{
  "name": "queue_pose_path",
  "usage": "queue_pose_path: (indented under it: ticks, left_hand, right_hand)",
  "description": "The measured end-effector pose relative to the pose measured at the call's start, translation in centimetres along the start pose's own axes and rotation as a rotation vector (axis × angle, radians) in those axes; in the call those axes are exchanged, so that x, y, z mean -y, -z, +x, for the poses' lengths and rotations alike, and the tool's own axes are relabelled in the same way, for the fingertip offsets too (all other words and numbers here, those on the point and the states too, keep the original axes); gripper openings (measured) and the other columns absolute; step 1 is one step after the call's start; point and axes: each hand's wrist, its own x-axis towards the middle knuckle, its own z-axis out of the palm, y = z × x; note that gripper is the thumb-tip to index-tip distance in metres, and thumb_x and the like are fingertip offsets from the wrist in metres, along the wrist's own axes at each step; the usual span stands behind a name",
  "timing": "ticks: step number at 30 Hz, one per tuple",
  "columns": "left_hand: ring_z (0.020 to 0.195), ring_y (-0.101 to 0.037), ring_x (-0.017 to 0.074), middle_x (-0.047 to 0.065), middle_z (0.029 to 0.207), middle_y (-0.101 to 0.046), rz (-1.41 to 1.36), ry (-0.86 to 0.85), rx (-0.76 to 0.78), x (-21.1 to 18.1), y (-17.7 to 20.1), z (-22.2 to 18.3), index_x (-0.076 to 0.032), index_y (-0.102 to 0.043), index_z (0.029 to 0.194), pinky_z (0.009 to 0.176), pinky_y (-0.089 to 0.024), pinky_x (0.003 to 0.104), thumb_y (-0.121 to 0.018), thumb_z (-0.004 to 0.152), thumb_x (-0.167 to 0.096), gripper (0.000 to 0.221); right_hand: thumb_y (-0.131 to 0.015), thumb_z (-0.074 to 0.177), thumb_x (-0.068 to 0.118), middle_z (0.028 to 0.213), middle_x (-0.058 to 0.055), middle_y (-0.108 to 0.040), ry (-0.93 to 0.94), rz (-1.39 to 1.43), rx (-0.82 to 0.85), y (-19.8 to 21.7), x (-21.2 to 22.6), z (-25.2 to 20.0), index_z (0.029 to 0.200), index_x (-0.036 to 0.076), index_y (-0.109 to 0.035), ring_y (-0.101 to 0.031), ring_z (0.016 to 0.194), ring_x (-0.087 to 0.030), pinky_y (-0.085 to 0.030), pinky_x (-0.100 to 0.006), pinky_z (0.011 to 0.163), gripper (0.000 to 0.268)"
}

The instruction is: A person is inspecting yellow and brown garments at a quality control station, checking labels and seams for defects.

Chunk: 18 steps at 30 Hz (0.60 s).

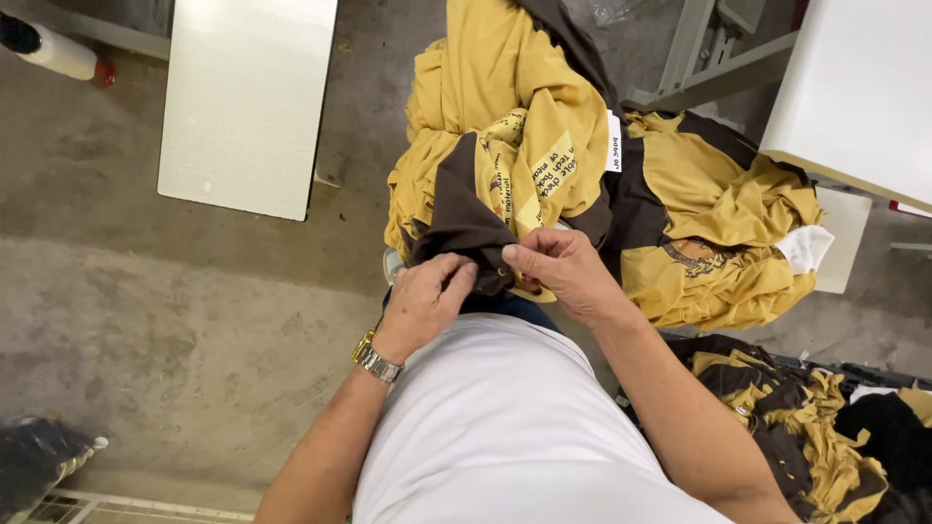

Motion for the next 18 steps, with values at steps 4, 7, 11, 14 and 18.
queue_pose_path:
  ticks: [4,7,11,14,18]
  left_hand:
    - [0.103,-0.07,0.0241,0.002,0.099,-0.077,-0.064,-0.196,-0.079,-1.7,-0.1,-0.7,-0.017,-0.072,0.111,0.091,-0.04,0.037,-0.078,0.084,-0.035,0.033]
    - [0.082,-0.063,0.0069,0.002,0.08,-0.073,-0.385,-0.128,-0.096,-0.9,-1.0,0.0,-0.014,-0.077,0.101,0.079,-0.051,0.028,-0.077,0.086,-0.013,0.015]
    - [0.075,-0.053,0.006,-0.003,0.073,-0.064,-0.593,-0.059,-0.119,1.7,-1.4,0.3,-0.01,-0.077,0.101,0.068,-0.049,0.024,-0.066,0.094,-0.007,0.013]
    - [0.069,-0.051,0.0033,-0.005,0.071,-0.058,-0.749,-0.034,-0.127,2.3,-0.9,-0.2,-0.005,-0.074,0.11,0.063,-0.044,0.017,-0.06,0.097,-0.004,0.019]
    - [0.077,-0.059,0.0027,-0.002,0.082,-0.069,-0.874,0.007,-0.128,1.5,0.0,-0.1,-0.002,-0.073,0.112,0.074,-0.052,0.019,-0.068,0.096,-0.007,0.017]
  right_hand:
    - [-0.087,0.084,0.012,0.054,-0.009,-0.06,0.032,-0.047,0.018,-0.8,0.9,0.5,0.076,-0.002,-0.073,-0.055,0.049,-0.009,-0.044,-0.021,0.043,0.021]
    - [-0.086,0.085,0.017,0.067,-0.008,-0.071,0.015,-0.097,0.046,-1.9,1.1,0.7,0.084,0.001,-0.078,-0.063,0.059,-0.007,-0.051,-0.017,0.051,0.018]
    - [-0.088,0.083,0.012,0.085,-0.01,-0.072,0.115,-0.22,0.192,-1.5,1.2,0.8,0.105,0.002,-0.078,-0.064,0.073,-0.012,-0.057,-0.024,0.066,0.026]
    - [-0.09,0.077,0.025,0.121,-0.015,-0.061,0.282,-0.859,0.375,0.9,-1.5,1.8,0.138,0.012,-0.058,-0.059,0.11,-0.033,-0.05,-0.048,0.092,0.07]
    - [-0.076,0.076,0.025,0.099,-0.006,-0.063,0.499,-1.309,0.315,3.9,-6.7,4.8,0.093,0.015,-0.064,-0.061,0.095,-0.035,-0.05,-0.047,0.078,0.023]
